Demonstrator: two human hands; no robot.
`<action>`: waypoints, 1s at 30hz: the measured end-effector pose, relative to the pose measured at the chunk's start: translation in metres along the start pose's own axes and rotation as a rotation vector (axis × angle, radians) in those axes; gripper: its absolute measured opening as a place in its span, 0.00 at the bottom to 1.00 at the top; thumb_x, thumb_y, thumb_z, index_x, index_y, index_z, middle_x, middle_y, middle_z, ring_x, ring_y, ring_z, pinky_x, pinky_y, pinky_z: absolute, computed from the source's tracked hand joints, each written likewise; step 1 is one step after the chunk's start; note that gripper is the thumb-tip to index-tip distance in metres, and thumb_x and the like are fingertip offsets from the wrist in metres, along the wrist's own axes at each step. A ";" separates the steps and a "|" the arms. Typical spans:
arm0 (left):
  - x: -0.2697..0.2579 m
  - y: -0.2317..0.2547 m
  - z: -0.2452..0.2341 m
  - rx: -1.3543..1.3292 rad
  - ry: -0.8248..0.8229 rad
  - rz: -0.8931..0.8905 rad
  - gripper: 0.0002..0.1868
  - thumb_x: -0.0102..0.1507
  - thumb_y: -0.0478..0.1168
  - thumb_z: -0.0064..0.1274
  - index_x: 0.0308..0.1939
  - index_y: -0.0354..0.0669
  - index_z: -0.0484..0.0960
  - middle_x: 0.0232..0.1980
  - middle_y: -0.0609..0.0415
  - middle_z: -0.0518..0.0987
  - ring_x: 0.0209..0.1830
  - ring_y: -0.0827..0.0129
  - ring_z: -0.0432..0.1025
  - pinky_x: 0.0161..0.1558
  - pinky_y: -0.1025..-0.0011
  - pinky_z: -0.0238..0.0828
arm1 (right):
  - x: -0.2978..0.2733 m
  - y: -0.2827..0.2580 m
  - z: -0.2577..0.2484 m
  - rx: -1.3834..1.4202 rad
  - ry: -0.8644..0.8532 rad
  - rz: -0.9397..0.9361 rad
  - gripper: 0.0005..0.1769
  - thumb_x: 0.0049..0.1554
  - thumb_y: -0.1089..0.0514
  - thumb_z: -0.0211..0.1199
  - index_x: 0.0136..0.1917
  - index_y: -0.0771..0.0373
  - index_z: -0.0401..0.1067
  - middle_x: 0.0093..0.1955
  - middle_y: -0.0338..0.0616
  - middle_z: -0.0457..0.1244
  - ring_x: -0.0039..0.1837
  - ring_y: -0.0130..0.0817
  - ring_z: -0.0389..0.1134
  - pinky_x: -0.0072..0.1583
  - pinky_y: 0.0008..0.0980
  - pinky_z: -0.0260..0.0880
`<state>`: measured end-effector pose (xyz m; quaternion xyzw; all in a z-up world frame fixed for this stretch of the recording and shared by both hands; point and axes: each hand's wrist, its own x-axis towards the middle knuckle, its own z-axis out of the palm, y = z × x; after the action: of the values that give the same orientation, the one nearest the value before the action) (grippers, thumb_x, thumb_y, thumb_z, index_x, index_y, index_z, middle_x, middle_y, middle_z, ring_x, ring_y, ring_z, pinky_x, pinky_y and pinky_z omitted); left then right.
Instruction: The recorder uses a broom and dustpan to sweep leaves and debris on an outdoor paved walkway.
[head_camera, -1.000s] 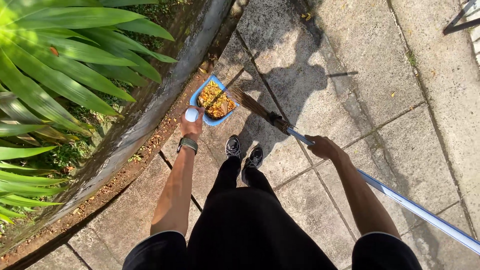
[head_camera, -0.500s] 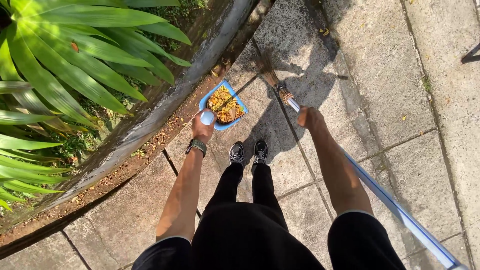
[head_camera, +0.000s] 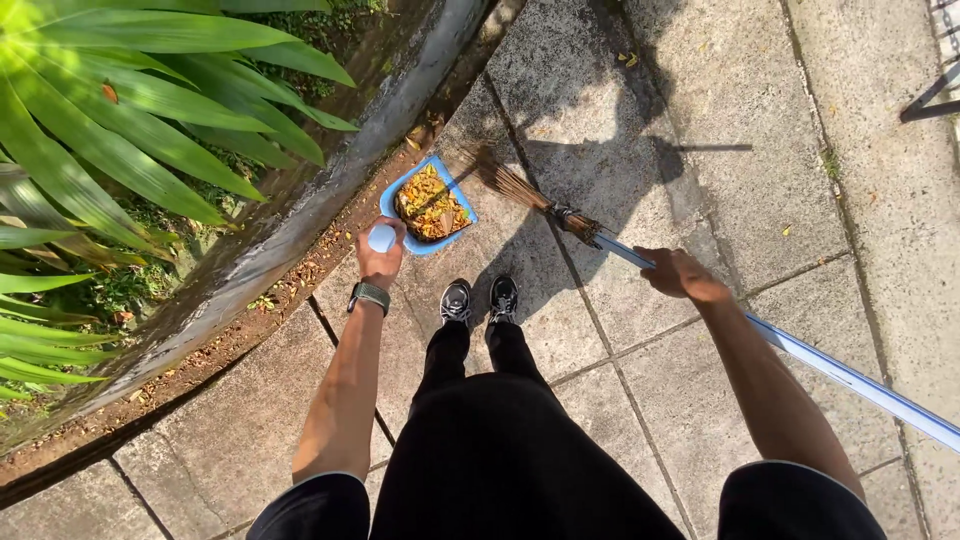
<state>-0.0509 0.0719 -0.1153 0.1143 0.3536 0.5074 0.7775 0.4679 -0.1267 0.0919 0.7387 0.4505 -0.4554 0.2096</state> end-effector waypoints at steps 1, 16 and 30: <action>-0.008 0.014 0.034 0.004 -0.001 0.004 0.08 0.62 0.37 0.64 0.39 0.35 0.86 0.39 0.49 0.85 0.41 0.63 0.80 0.48 0.67 0.78 | 0.004 0.008 -0.010 0.002 0.002 -0.006 0.30 0.68 0.52 0.48 0.82 0.41 0.54 0.43 0.52 0.71 0.28 0.26 0.52 0.32 0.28 0.62; -0.016 0.006 0.110 1.419 0.158 0.100 0.11 0.64 0.43 0.62 0.44 0.41 0.84 0.39 0.51 0.85 0.40 0.64 0.78 0.44 0.67 0.74 | 0.073 0.020 0.071 0.109 0.053 0.041 0.39 0.58 0.71 0.44 0.81 0.51 0.55 0.50 0.57 0.67 0.31 0.34 0.60 0.32 0.37 0.72; 0.008 -0.017 0.093 1.824 -0.080 0.524 0.05 0.61 0.41 0.63 0.39 0.46 0.88 0.38 0.54 0.88 0.40 0.61 0.80 0.53 0.53 0.67 | 0.007 0.050 0.025 0.294 0.061 0.185 0.33 0.66 0.58 0.48 0.83 0.46 0.55 0.47 0.58 0.69 0.32 0.30 0.54 0.40 0.40 0.69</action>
<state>0.0247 0.0879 -0.0600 0.7703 0.5498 0.1898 0.2614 0.5003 -0.1666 0.0688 0.8133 0.3152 -0.4725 0.1264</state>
